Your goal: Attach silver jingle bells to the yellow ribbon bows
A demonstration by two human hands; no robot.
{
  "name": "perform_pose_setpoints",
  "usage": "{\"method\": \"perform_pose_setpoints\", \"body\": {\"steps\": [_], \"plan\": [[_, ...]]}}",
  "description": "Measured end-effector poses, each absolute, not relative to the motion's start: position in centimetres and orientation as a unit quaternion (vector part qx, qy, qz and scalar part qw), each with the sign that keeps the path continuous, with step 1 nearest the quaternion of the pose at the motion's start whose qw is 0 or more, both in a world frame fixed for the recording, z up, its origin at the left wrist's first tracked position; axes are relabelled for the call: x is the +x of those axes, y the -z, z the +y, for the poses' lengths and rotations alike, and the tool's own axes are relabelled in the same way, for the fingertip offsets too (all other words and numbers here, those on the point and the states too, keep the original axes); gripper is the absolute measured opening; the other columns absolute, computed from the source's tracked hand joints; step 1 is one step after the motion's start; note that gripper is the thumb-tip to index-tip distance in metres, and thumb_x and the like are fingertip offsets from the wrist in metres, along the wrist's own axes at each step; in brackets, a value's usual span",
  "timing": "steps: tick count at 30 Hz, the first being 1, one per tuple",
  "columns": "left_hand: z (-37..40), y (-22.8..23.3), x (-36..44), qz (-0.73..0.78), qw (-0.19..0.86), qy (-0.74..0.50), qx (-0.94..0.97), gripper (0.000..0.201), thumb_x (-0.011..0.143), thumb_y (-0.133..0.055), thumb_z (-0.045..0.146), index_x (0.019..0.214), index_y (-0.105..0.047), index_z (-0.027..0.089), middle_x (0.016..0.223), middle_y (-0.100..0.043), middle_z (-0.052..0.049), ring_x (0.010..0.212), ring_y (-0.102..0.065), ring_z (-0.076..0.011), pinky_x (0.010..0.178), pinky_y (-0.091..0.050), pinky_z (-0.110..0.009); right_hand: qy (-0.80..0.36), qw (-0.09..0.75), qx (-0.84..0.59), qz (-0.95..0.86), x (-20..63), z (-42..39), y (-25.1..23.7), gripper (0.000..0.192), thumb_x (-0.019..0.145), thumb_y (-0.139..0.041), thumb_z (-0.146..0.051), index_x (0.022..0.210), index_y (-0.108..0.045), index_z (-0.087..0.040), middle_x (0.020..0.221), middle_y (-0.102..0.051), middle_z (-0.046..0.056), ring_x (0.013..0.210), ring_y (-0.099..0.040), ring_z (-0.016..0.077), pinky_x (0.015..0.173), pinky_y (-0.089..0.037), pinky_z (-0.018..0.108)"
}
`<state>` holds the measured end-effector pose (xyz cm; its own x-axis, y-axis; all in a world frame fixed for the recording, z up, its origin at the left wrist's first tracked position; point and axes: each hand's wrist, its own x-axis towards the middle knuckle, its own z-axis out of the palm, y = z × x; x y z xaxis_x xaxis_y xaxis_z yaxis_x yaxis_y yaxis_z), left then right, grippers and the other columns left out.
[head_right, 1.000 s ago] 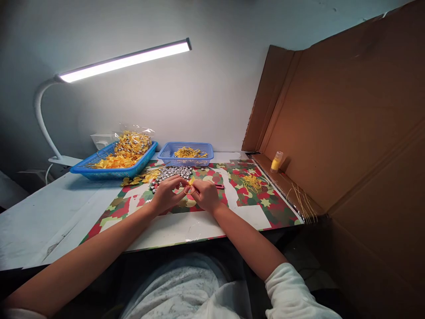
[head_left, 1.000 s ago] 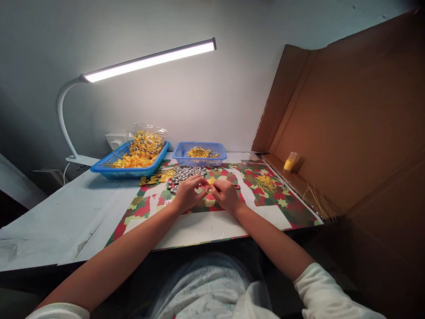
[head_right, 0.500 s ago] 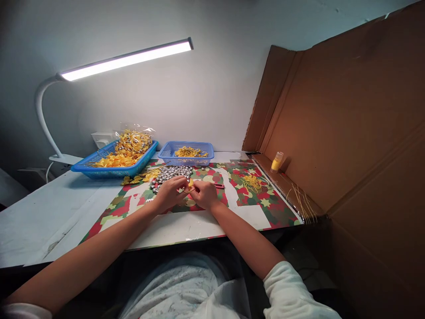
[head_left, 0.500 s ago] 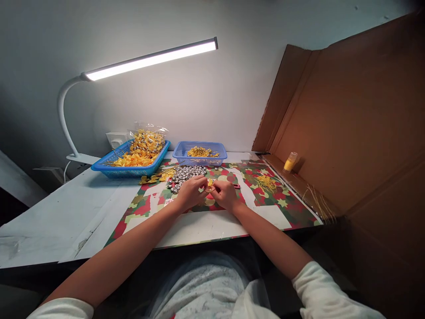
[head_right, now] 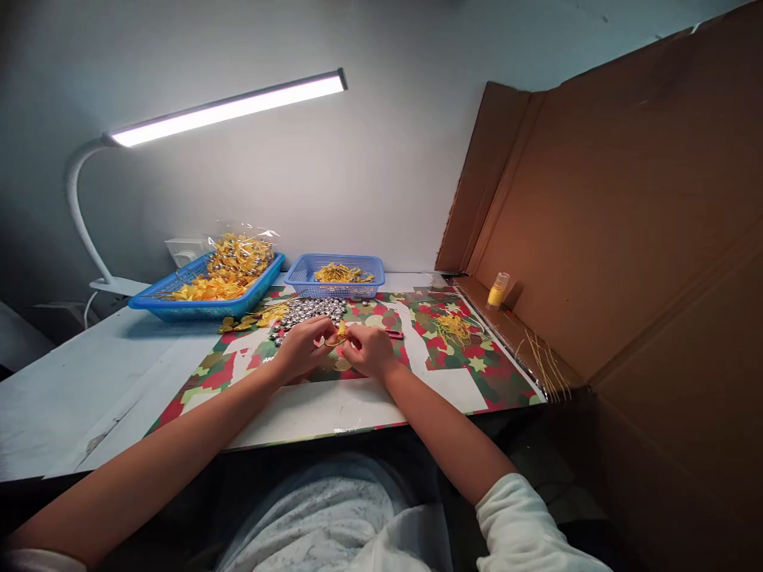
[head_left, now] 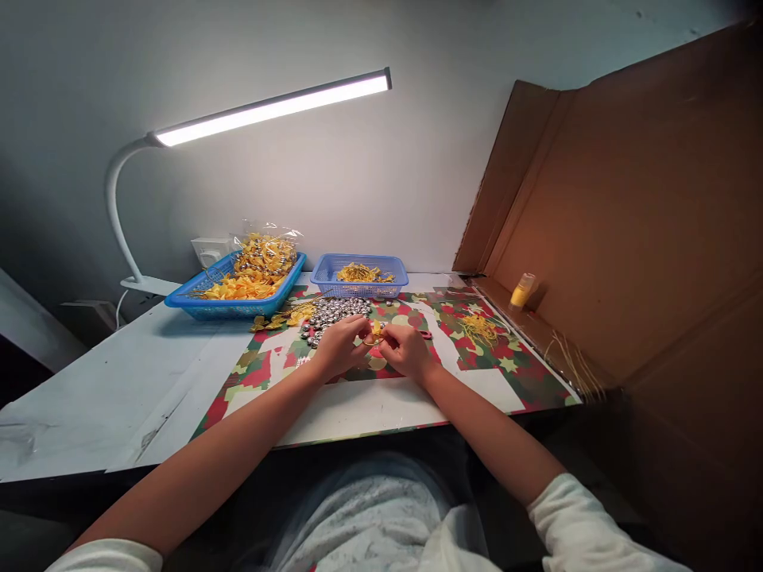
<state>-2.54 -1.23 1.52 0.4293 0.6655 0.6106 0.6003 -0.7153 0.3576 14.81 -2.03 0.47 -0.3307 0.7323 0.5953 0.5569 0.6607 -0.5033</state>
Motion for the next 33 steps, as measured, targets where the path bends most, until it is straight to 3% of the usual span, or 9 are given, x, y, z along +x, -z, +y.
{"method": "perform_pose_setpoints", "body": {"steps": [6, 9, 13, 15, 18, 23, 27, 33], "plan": [[-1.4, -1.8, -2.5, 0.344, 0.052, -0.374, 0.860, 0.003, 0.074, -0.050, 0.018, 0.072, -0.050, 0.019, 0.072, -0.053, -0.001, 0.069, -0.049, -0.0152, 0.062, -0.039, -0.026, -0.109, 0.421, -0.397, -0.808, 14.9, -1.8, -0.5, 0.020, 0.080, -0.043, -0.023, 0.060, -0.040, -0.020, 0.055, -0.041, -0.003, 0.052, -0.036, 0.0110, 0.054, -0.026, 0.025], [-1.2, -2.1, -2.7, 0.341, 0.084, -0.405, 0.844, 0.013, 0.068, -0.050, 0.016, 0.080, -0.053, 0.019, 0.083, -0.056, -0.004, 0.079, -0.051, -0.0180, 0.071, -0.043, -0.030, -0.124, 0.442, -0.398, -0.794, 15.1, -1.6, -0.4, 0.025, 0.083, -0.039, -0.025, 0.059, -0.036, -0.020, 0.054, -0.038, -0.003, 0.052, -0.035, 0.0111, 0.053, -0.026, 0.025], [-0.5, -2.4, -3.1, 0.373, 0.284, -0.442, 0.765, 0.018, 0.075, -0.050, 0.026, 0.089, -0.057, 0.018, 0.090, -0.060, -0.005, 0.079, -0.056, -0.0171, 0.068, -0.046, -0.029, -0.167, 0.450, -0.375, -0.793, 15.3, -1.1, -0.1, 0.026, 0.083, -0.039, -0.027, 0.058, -0.035, -0.021, 0.054, -0.037, -0.004, 0.052, -0.035, 0.0110, 0.052, -0.027, 0.025], [-0.3, -2.3, -3.2, 0.353, 0.398, -0.400, 0.747, 0.022, 0.077, -0.055, 0.035, 0.087, -0.060, 0.017, 0.082, -0.062, -0.003, 0.072, -0.056, -0.0150, 0.064, -0.045, -0.027, -0.179, 0.452, -0.363, -0.795, 15.4, -1.0, 0.0, 0.026, 0.084, -0.038, -0.029, 0.059, -0.035, -0.021, 0.055, -0.038, -0.004, 0.052, -0.035, 0.0110, 0.053, -0.027, 0.025], [-0.2, -2.0, -3.0, 0.331, 0.485, -0.378, 0.716, 0.026, 0.073, -0.065, 0.041, 0.079, -0.063, 0.015, 0.070, -0.061, 0.000, 0.062, -0.054, -0.0114, 0.061, -0.044, -0.025, -0.183, 0.453, -0.351, -0.799, 15.4, -1.0, 0.0, 0.027, 0.084, -0.038, -0.030, 0.059, -0.035, -0.020, 0.055, -0.039, -0.004, 0.053, -0.035, 0.0109, 0.053, -0.026, 0.026], [-0.3, -1.8, -2.6, 0.335, 0.523, -0.409, 0.668, 0.028, 0.067, -0.073, 0.039, 0.077, -0.064, 0.014, 0.068, -0.061, 0.000, 0.058, -0.051, -0.0093, 0.058, -0.043, -0.023, -0.312, 0.507, -0.369, -0.714, 15.1, -0.9, -0.5, 0.015, 0.079, -0.049, -0.034, 0.073, -0.048, -0.020, 0.063, -0.047, -0.003, 0.057, -0.044, 0.0113, 0.055, -0.034, 0.025], [-0.4, -1.8, -2.5, 0.343, 0.507, -0.449, 0.651, 0.028, 0.067, -0.073, 0.037, 0.082, -0.064, 0.015, 0.073, -0.062, -0.001, 0.061, -0.053, -0.0097, 0.058, -0.044, -0.023, -0.448, 0.537, -0.338, -0.630, 14.8, -0.2, -0.4, 0.025, 0.069, -0.062, -0.040, 0.083, -0.052, -0.021, 0.072, -0.055, -0.002, 0.063, -0.052, 0.0124, 0.060, -0.044, 0.027], [-0.3, -1.5, -2.5, 0.326, 0.541, -0.442, 0.637, 0.033, 0.066, -0.070, 0.030, 0.096, -0.061, 0.018, 0.077, -0.063, 0.000, 0.068, -0.057, -0.0120, 0.059, -0.047, -0.022, -0.426, 0.529, -0.322, -0.660, 14.8, 0.2, 0.4, 0.017, 0.072, -0.062, -0.036, 0.079, -0.060, -0.020, 0.073, -0.060, 0.000, 0.069, -0.056, 0.0142, 0.066, -0.047, 0.029]]}}
